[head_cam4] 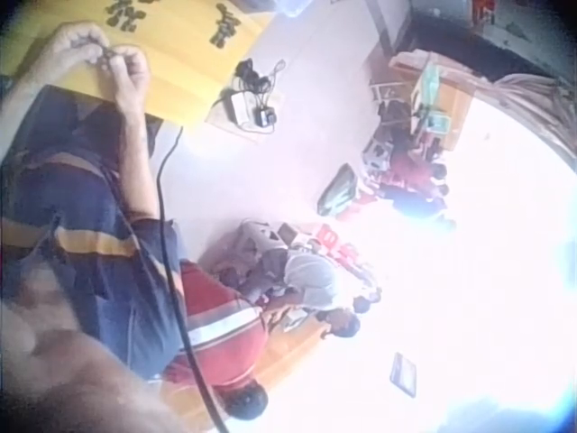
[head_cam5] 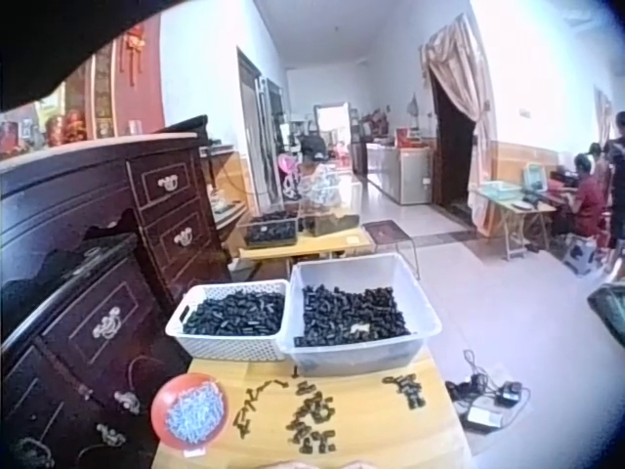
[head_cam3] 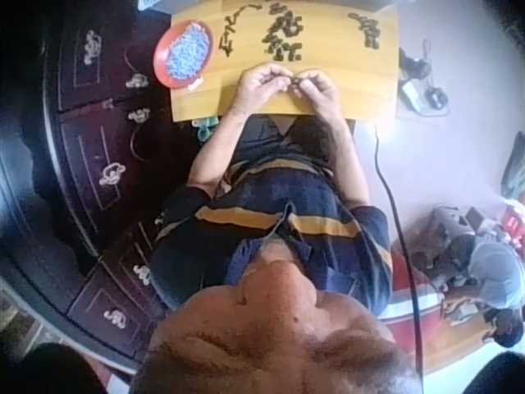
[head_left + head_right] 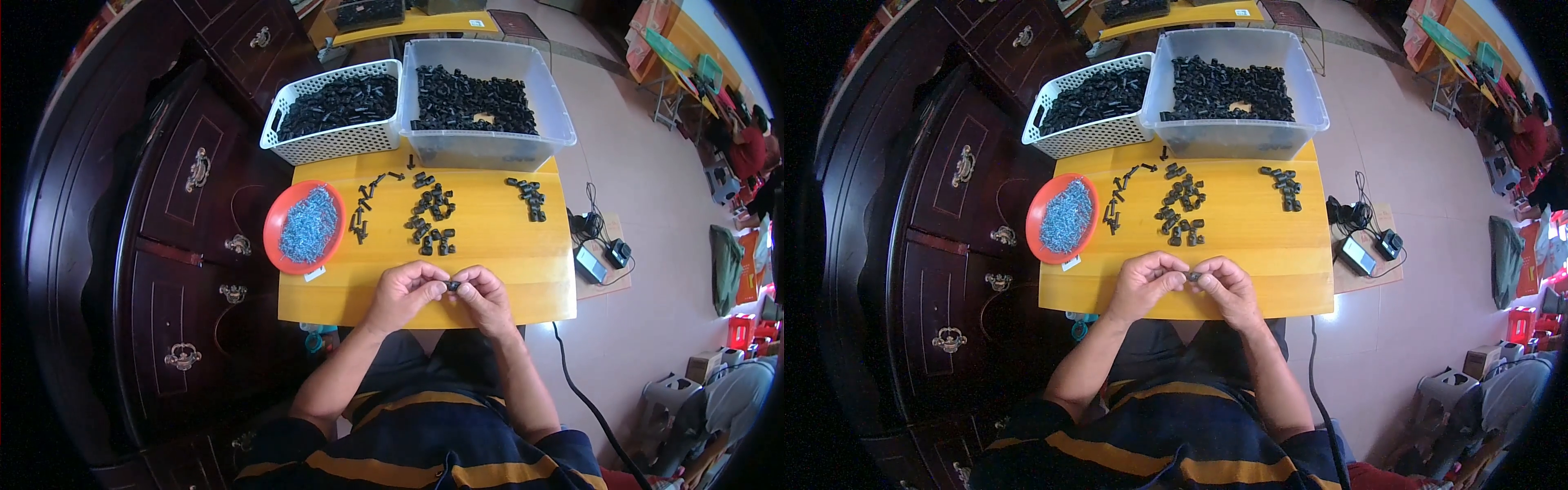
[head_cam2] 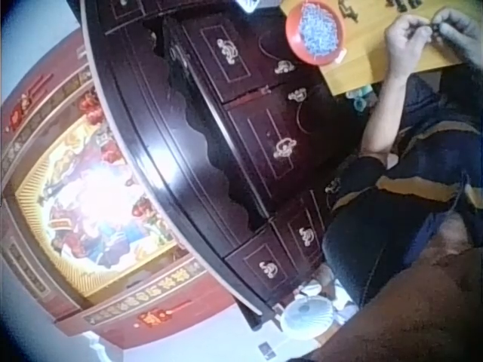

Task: The person assembles small black plastic parts by hand, then organizes the assembled components on a table.

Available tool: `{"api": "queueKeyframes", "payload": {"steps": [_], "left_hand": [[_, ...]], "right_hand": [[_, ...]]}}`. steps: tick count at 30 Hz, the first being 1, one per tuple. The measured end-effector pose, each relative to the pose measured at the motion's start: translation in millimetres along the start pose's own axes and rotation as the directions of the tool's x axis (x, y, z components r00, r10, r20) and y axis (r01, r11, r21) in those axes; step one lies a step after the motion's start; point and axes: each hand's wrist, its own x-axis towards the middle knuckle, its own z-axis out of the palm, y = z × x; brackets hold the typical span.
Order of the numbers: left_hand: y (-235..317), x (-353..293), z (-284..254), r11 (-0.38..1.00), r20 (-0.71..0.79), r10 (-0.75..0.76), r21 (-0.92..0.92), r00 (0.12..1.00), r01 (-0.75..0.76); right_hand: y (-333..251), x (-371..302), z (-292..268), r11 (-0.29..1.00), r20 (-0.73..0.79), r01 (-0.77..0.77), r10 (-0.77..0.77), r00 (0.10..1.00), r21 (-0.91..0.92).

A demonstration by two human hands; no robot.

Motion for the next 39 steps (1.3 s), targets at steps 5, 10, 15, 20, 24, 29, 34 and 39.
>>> {"api": "queueKeyframes", "payload": {"steps": [5, 10, 15, 20, 24, 29, 34, 39], "left_hand": [[-4, 0, -3, 1.0, 0.028, -0.014, -0.009, 1.0, 0.014], [1, -1, -3, 0.997, 0.013, -0.021, 0.079, 1.0, 0.02], [6, -4, -2, 0.943, -0.04, 0.029, 0.332, 0.999, -0.014], [3, -4, -6, 0.884, -0.065, 0.113, 0.462, 0.991, -0.07], [-5, -3, -8, 0.876, -0.049, 0.136, 0.473, 0.99, -0.097], [3, 2, -3, 0.901, -0.062, 0.134, 0.422, 0.989, -0.096], [22, 9, 5, 0.815, -0.022, 0.29, 0.529, 0.957, -0.235], [39, 7, 14, 0.703, 0.021, 0.4, 0.635, 0.916, -0.321]], "right_hand": [[1, 0, -1, 1.0, 0.003, 0.002, -0.002, 1.0, -0.018], [-3, -1, 2, 0.993, -0.01, -0.007, 0.006, 1.0, -0.118], [3, -4, 8, 0.962, -0.054, 0.031, -0.047, 0.997, -0.271], [8, -2, 17, 0.899, -0.088, 0.078, -0.128, 0.988, -0.431], [2, -3, 24, 0.893, -0.119, 0.06, -0.125, 0.985, -0.446], [4, 2, 21, 0.97, -0.145, -0.006, -0.03, 0.989, -0.242], [-1, 7, 28, 0.998, -0.105, -0.068, 0.067, 0.992, -0.009], [-9, 6, 29, 0.974, -0.104, -0.122, 0.144, 0.984, 0.192]]}}
